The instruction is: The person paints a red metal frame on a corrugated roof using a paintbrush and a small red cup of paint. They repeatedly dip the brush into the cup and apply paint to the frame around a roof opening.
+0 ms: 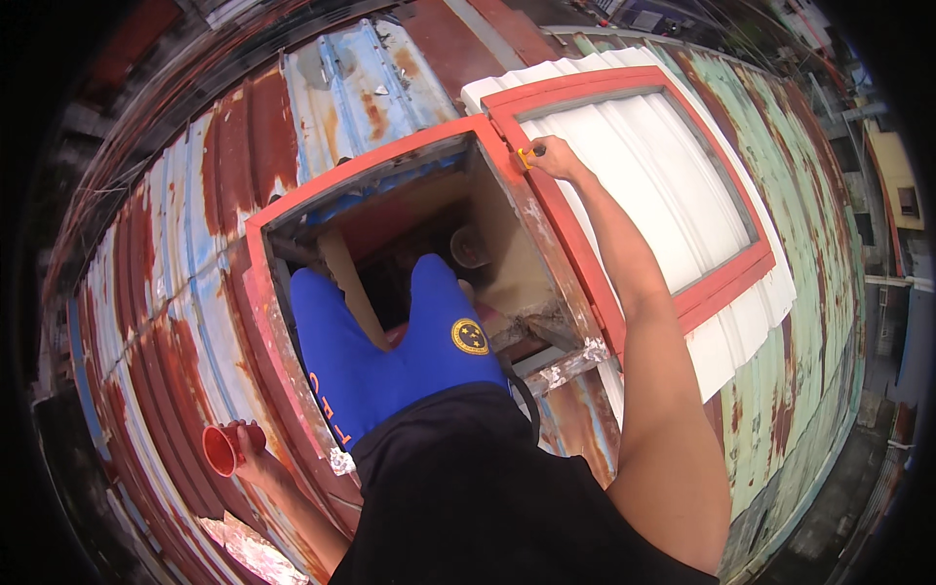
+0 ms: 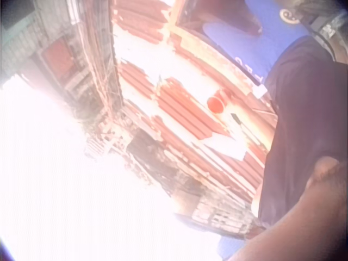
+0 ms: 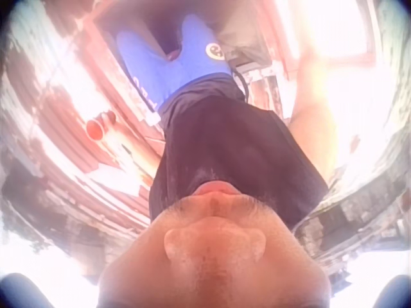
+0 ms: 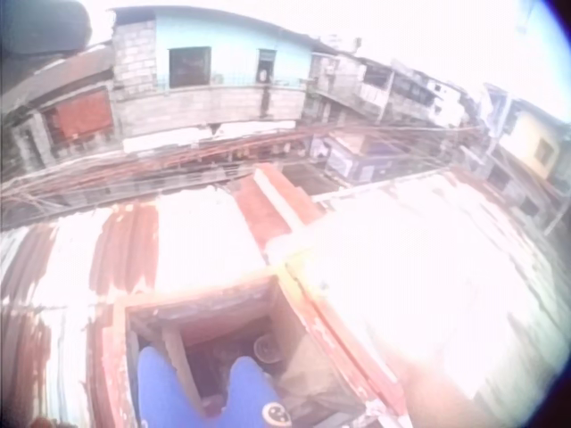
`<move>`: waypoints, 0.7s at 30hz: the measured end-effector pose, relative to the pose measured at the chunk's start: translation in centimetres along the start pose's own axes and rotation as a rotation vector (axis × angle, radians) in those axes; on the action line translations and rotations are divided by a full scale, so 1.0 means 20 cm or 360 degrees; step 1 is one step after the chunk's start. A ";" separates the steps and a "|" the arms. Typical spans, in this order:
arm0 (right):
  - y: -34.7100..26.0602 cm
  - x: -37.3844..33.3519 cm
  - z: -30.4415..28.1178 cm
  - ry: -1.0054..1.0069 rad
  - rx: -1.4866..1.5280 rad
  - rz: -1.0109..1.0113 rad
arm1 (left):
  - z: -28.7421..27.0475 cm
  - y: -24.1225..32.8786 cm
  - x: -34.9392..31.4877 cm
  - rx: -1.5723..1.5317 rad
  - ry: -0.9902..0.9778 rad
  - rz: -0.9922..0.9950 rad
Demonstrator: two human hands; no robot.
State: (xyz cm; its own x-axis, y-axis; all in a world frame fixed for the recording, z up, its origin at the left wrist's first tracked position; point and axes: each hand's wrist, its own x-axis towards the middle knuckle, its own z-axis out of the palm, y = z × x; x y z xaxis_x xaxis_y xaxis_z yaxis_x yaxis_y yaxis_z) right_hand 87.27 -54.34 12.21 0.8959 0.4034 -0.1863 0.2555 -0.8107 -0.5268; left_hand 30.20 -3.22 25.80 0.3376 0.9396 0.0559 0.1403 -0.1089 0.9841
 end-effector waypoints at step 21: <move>-0.07 -0.30 0.08 -0.0300 -0.0166 -0.0315 | 0.18 -0.01 -0.03 -0.0108 -0.0339 -0.0044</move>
State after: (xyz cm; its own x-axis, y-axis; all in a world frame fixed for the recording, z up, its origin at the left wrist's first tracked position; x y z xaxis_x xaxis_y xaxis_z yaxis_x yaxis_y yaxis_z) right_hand 80.91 -55.02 12.76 0.7439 0.6221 -0.2443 0.4635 -0.7436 -0.4819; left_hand 33.28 -4.99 24.91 0.5245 0.8514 -0.0010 0.0915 -0.0552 0.9943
